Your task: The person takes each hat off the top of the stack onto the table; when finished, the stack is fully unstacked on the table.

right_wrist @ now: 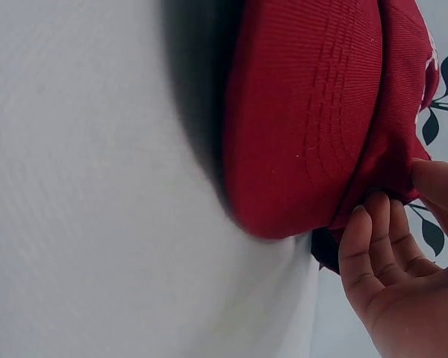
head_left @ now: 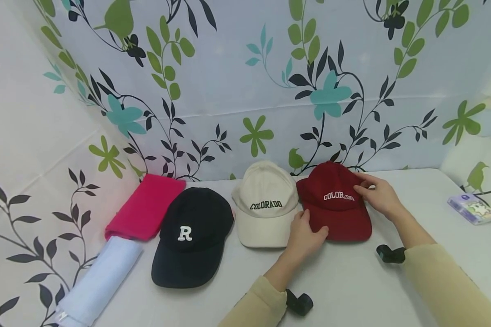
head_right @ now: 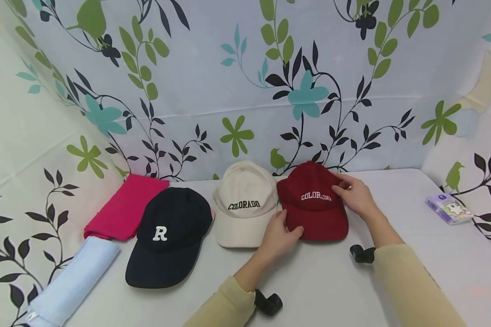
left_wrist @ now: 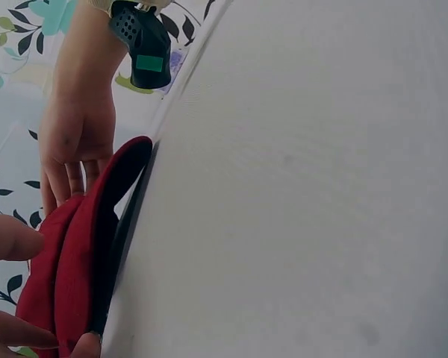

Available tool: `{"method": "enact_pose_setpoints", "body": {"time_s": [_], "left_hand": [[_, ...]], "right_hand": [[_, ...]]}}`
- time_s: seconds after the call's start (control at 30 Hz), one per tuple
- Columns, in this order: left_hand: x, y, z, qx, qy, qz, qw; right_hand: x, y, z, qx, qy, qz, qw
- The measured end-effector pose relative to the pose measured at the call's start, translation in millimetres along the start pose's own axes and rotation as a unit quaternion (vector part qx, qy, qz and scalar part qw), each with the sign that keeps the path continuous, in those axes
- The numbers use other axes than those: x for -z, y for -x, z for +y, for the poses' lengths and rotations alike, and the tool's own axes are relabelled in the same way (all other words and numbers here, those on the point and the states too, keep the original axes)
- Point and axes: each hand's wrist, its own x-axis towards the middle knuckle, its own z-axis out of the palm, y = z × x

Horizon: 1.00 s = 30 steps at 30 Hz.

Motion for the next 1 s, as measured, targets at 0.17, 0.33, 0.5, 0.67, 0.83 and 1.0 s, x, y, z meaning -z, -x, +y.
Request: {"method": "enact_pose_setpoints", "body": {"time_s": [0.17, 0.33, 0.5, 0.67, 0.83, 1.0], "left_hand": [[4.7, 1.5, -0.3, -0.007, -0.001, -0.008, 0.9999], [7.9, 2.1, -1.2, -0.017, 0.002, -0.018, 0.9997], [8.2, 2.0, -3.0, -0.024, 0.011, -0.027, 0.9993], [7.6, 2.4, -4.3, -0.031, 0.031, -0.032, 0.9985], [14.8, 6.9, -4.5, -0.014, 0.051, -0.035, 0.9980], [29.4, 11.6, -8.2, -0.037, 0.093, -0.020, 0.9948]], "right_hand": [[0.3, -0.1, -1.1, 0.003, 0.003, 0.006, 1.000], [0.7, 0.2, -0.8, 0.004, 0.003, 0.004, 1.000], [-0.9, -1.2, -2.9, 0.006, 0.009, 0.008, 1.000], [-3.9, -1.3, -3.8, 0.006, 0.027, 0.020, 0.999], [-10.0, 6.5, -15.1, 0.048, 0.059, 0.062, 0.995], [-16.1, 12.7, -29.2, 0.099, 0.080, 0.067, 0.990]]}}
